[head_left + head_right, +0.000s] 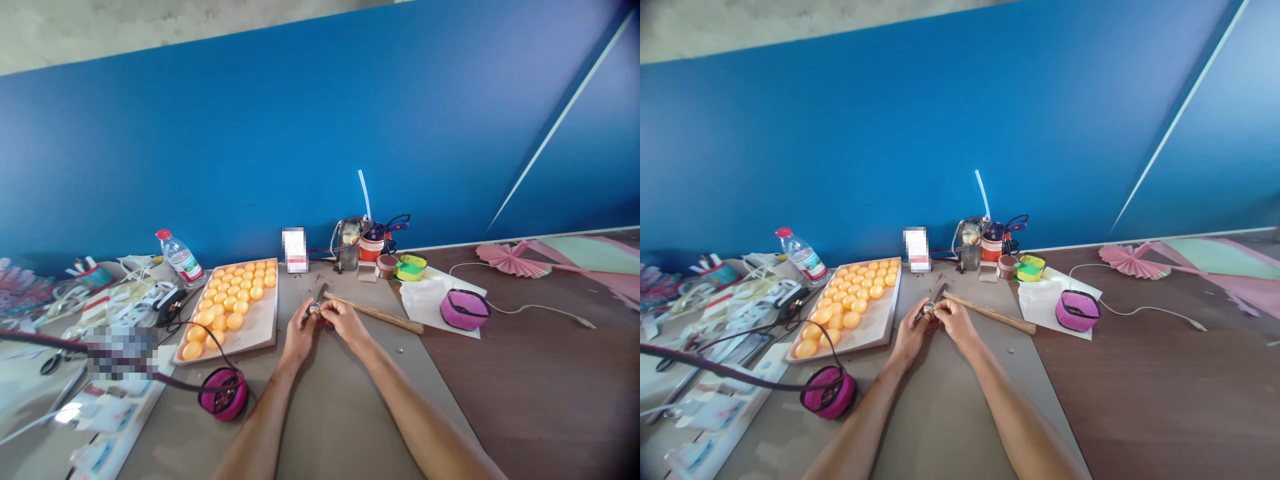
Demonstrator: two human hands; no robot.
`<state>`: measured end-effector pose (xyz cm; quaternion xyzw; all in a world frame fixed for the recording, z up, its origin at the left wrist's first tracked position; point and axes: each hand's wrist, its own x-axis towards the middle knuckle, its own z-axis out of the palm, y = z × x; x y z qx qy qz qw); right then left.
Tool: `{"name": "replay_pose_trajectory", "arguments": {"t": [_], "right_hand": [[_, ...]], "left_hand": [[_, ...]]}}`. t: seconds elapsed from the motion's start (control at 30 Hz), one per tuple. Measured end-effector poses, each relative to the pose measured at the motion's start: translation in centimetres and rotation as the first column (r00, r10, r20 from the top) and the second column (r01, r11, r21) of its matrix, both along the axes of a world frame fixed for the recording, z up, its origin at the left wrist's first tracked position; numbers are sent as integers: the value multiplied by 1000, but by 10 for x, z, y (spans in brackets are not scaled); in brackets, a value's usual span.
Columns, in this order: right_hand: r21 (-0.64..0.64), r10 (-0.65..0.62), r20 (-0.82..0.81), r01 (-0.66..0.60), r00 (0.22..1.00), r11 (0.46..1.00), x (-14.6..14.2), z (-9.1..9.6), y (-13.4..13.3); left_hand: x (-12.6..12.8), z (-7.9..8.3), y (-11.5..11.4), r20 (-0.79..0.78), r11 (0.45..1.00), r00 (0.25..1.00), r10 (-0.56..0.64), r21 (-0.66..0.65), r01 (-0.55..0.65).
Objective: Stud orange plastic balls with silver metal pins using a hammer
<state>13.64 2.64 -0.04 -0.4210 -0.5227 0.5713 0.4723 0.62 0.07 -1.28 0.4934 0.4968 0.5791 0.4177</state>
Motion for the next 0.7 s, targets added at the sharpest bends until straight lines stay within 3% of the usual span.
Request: {"name": "replay_pose_trajectory", "arguments": {"t": [0.2, 0.3, 0.5, 0.7], "right_hand": [[-12, -25, 0, 25, 1000, 1000, 0, 3, -1], [-14, -40, 30, 40, 999, 999, -1, 2, 0], [14, -43, 126, 42, 991, 999, -2, -1, 2], [48, -61, 137, 55, 989, 997, -2, -1, 2]], "left_hand": [[1, -3, 0, 224, 999, 975, -14, -29, 21], [1, -4, 0, 249, 998, 968, -9, -52, 23], [1, -3, -1, 207, 999, 978, 11, -36, -4], [-2, -3, 0, -42, 1000, 999, 27, 12, -26]]}}
